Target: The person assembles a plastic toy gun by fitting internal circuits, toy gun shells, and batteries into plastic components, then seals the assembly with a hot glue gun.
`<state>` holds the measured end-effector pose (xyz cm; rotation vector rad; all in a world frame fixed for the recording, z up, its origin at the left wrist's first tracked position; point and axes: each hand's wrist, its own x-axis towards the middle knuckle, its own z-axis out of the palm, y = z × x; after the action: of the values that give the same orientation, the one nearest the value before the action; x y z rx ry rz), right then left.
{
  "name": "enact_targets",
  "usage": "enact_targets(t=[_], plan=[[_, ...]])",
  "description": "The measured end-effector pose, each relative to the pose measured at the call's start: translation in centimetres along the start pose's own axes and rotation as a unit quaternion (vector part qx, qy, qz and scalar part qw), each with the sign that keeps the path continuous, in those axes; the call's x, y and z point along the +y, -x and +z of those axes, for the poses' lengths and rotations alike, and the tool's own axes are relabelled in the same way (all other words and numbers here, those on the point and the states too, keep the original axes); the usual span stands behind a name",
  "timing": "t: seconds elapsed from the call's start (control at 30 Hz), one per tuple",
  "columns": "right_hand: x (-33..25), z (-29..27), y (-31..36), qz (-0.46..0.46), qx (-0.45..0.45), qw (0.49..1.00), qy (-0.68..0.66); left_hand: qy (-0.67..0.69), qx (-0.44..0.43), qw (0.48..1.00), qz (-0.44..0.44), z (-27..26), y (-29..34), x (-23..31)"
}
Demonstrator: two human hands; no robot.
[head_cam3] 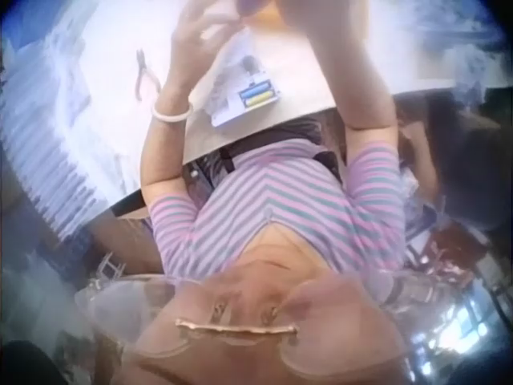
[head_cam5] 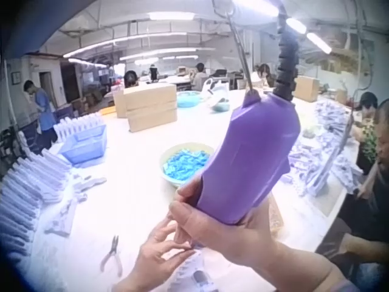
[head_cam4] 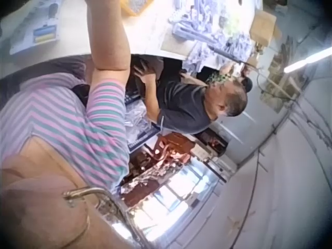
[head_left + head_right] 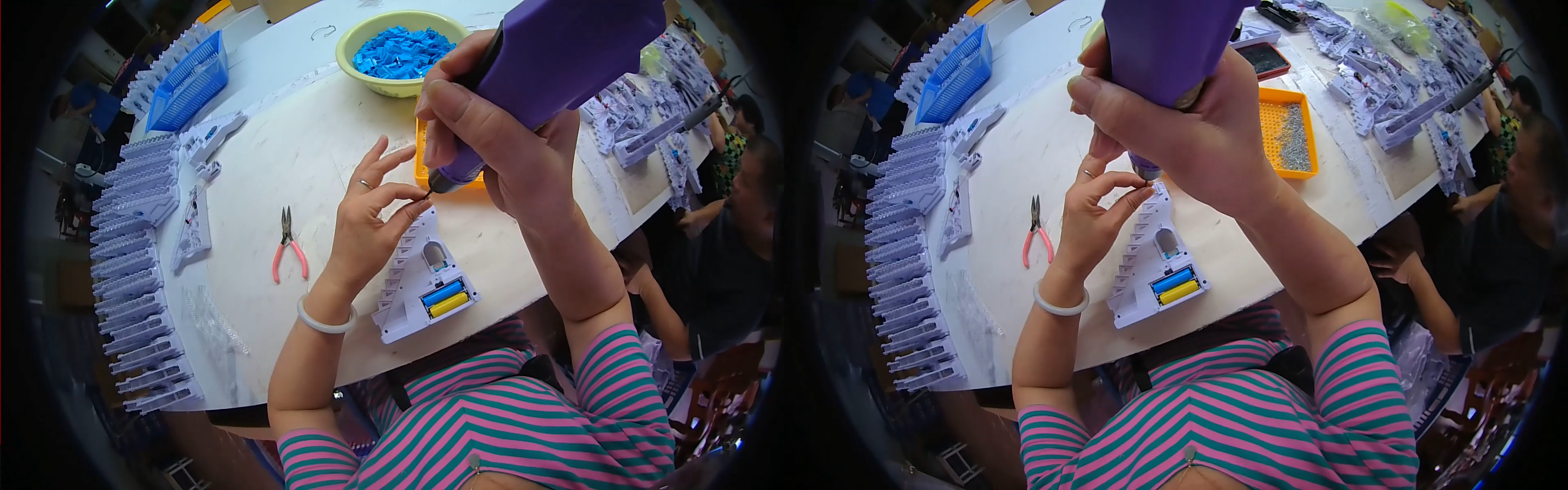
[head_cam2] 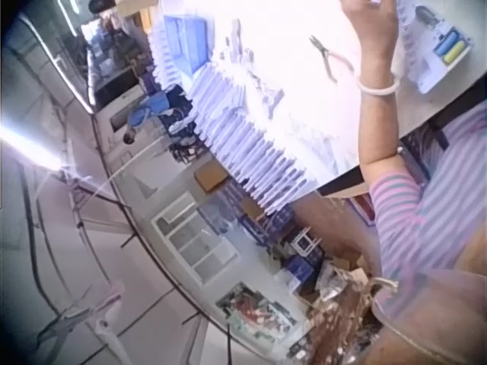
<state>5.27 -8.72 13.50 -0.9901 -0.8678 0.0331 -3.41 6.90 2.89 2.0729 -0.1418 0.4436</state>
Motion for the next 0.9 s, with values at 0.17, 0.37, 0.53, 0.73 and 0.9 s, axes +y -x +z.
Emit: enact_targets(t=[0.17,0.37,0.53,0.73,0.9], plan=[[-0.2,0.9,0.3,0.062,-0.006,0.996,-0.065,-0.115,0.016,0.990,0.076,-0.7,1.1,0.6],[1.0,0.6,1.1,0.003,-0.064,0.995,0.076,-0.125,0.015,0.992,0.006,-0.6,2.9,1.8],[2.5,-1.0,2.8,0.036,-0.015,0.997,0.061,-0.219,-0.122,0.967,0.046,0.1,6.6,6.4],[3.5,-1.1,3.2,0.052,0.005,0.996,0.068,-0.219,-0.166,0.961,0.025,1.8,6.8,5.3],[3.8,-0.7,3.4,0.074,0.004,0.994,0.075,-0.209,-0.177,0.962,0.006,2.4,7.1,5.1]])
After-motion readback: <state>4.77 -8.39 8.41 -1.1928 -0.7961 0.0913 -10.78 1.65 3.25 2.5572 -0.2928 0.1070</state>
